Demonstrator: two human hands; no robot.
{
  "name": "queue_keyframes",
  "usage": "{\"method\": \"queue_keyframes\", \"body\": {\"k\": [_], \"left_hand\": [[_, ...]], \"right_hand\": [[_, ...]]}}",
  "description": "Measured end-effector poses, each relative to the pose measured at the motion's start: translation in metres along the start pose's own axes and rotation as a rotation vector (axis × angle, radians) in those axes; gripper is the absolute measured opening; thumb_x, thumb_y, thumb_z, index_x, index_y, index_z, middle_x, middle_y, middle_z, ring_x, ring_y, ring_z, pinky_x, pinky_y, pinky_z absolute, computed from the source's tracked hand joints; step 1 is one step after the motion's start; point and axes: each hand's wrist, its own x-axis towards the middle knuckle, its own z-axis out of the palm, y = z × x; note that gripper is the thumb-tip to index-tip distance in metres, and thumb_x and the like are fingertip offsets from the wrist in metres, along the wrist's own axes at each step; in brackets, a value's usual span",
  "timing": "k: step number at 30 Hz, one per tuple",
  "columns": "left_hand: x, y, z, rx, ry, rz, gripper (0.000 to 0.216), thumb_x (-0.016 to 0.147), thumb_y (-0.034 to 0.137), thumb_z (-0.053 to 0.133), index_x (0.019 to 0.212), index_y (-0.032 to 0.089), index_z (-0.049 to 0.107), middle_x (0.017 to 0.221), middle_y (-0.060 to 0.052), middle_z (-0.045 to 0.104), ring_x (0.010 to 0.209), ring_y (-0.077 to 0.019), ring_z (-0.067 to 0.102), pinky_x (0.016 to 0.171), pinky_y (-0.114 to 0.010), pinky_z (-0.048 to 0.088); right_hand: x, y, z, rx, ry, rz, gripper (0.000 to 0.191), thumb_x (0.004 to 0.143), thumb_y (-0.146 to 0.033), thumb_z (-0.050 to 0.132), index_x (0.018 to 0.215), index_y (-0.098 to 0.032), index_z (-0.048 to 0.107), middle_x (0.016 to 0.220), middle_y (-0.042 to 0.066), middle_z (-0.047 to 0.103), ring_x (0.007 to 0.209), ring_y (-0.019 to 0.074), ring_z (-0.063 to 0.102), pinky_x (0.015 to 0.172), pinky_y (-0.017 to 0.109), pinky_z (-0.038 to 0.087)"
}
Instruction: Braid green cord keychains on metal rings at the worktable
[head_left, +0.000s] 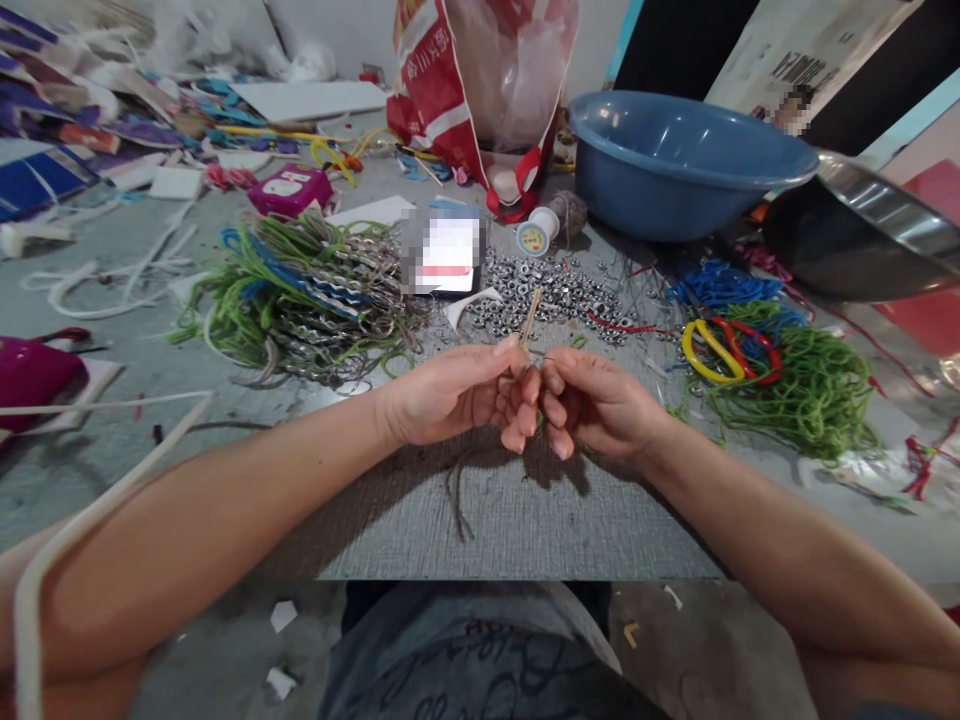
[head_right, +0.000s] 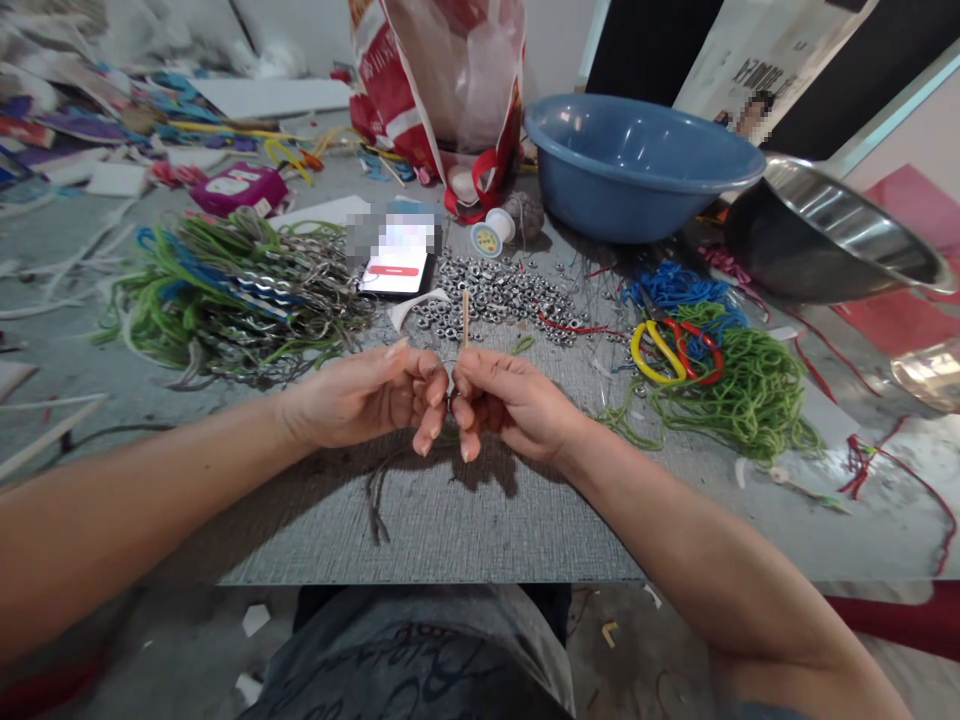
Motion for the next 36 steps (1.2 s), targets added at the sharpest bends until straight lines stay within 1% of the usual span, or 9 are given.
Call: {"method": "queue_keyframes", "body": {"k": [4,7,10,13,17,20,23,28,36], "left_hand": [[0.002,-0.002,0.004,0.022,0.068,-0.008,0.045,0.082,0.054,0.051,0.065,0.013,0.057,0.061,-0.005,0.064,0.052,-0.0127,0.060,0.055,-0.026,0.050],[0.002,-0.003,0.005,0.055,0.063,0.010,0.040,0.082,0.048,0.056,0.063,0.012,0.057,0.061,-0.004,0.064,0.053,-0.0116,0.060,0.055,-0.024,0.048],[0.000,-0.003,0.004,0.100,0.037,-0.011,0.038,0.079,0.047,0.060,0.066,0.012,0.060,0.061,-0.004,0.065,0.054,-0.0113,0.060,0.055,-0.023,0.047],[-0.001,-0.001,0.001,0.129,0.016,-0.049,0.037,0.077,0.048,0.062,0.069,0.012,0.062,0.063,-0.005,0.067,0.055,-0.0127,0.061,0.054,-0.024,0.047],[-0.002,0.001,0.002,0.176,0.031,-0.086,0.039,0.073,0.051,0.064,0.067,0.013,0.061,0.065,-0.005,0.067,0.056,-0.0132,0.061,0.052,-0.024,0.047],[-0.001,0.001,0.004,0.203,0.076,-0.072,0.041,0.071,0.052,0.066,0.058,0.014,0.056,0.059,-0.003,0.063,0.054,-0.0123,0.059,0.050,-0.024,0.047],[0.000,0.000,0.006,0.228,0.092,-0.047,0.044,0.071,0.051,0.066,0.053,0.014,0.050,0.053,-0.001,0.059,0.050,-0.0105,0.057,0.049,-0.023,0.046],[0.000,-0.002,0.006,0.253,0.097,-0.024,0.041,0.073,0.052,0.064,0.059,0.014,0.057,0.053,0.000,0.058,0.050,-0.0098,0.055,0.049,-0.022,0.044],[0.001,0.000,0.008,0.276,0.109,0.006,0.043,0.072,0.053,0.065,0.055,0.014,0.055,0.049,0.001,0.054,0.047,-0.0087,0.052,0.048,-0.021,0.043]], "right_hand": [[0.001,0.003,-0.002,-0.008,-0.044,-0.007,0.031,0.075,-0.048,0.064,0.070,-0.019,0.052,0.052,-0.006,0.059,0.037,0.0092,0.055,0.032,0.019,0.044],[0.001,0.004,-0.001,0.000,-0.094,0.000,0.031,0.076,-0.047,0.063,0.070,-0.018,0.053,0.053,-0.005,0.060,0.038,0.0093,0.056,0.031,0.018,0.044],[-0.001,0.002,0.000,-0.002,-0.126,0.032,0.033,0.076,-0.048,0.063,0.068,-0.019,0.051,0.054,-0.004,0.063,0.033,0.0076,0.052,0.027,0.015,0.039],[-0.003,-0.001,0.002,-0.050,-0.118,0.071,0.036,0.075,-0.052,0.062,0.068,-0.018,0.053,0.054,-0.004,0.064,0.030,0.0059,0.050,0.026,0.013,0.036],[-0.003,-0.002,0.001,-0.132,-0.119,0.103,0.037,0.076,-0.053,0.060,0.073,-0.016,0.060,0.052,-0.004,0.062,0.033,0.0054,0.050,0.030,0.013,0.040],[-0.002,0.001,0.001,-0.178,-0.107,0.060,0.037,0.078,-0.053,0.058,0.076,-0.016,0.062,0.054,-0.004,0.062,0.036,0.0058,0.051,0.033,0.015,0.042],[-0.002,0.004,0.001,-0.211,-0.088,-0.007,0.036,0.081,-0.051,0.055,0.071,-0.017,0.061,0.055,-0.003,0.062,0.039,0.0068,0.053,0.038,0.017,0.044],[-0.002,0.008,0.001,-0.208,-0.061,-0.053,0.034,0.085,-0.046,0.052,0.070,-0.016,0.060,0.054,-0.003,0.062,0.039,0.0074,0.054,0.037,0.017,0.042],[-0.002,0.008,0.004,-0.139,0.003,-0.072,0.034,0.079,-0.046,0.061,0.062,-0.017,0.056,0.044,-0.007,0.053,0.037,0.0083,0.054,0.032,0.016,0.040]]}}
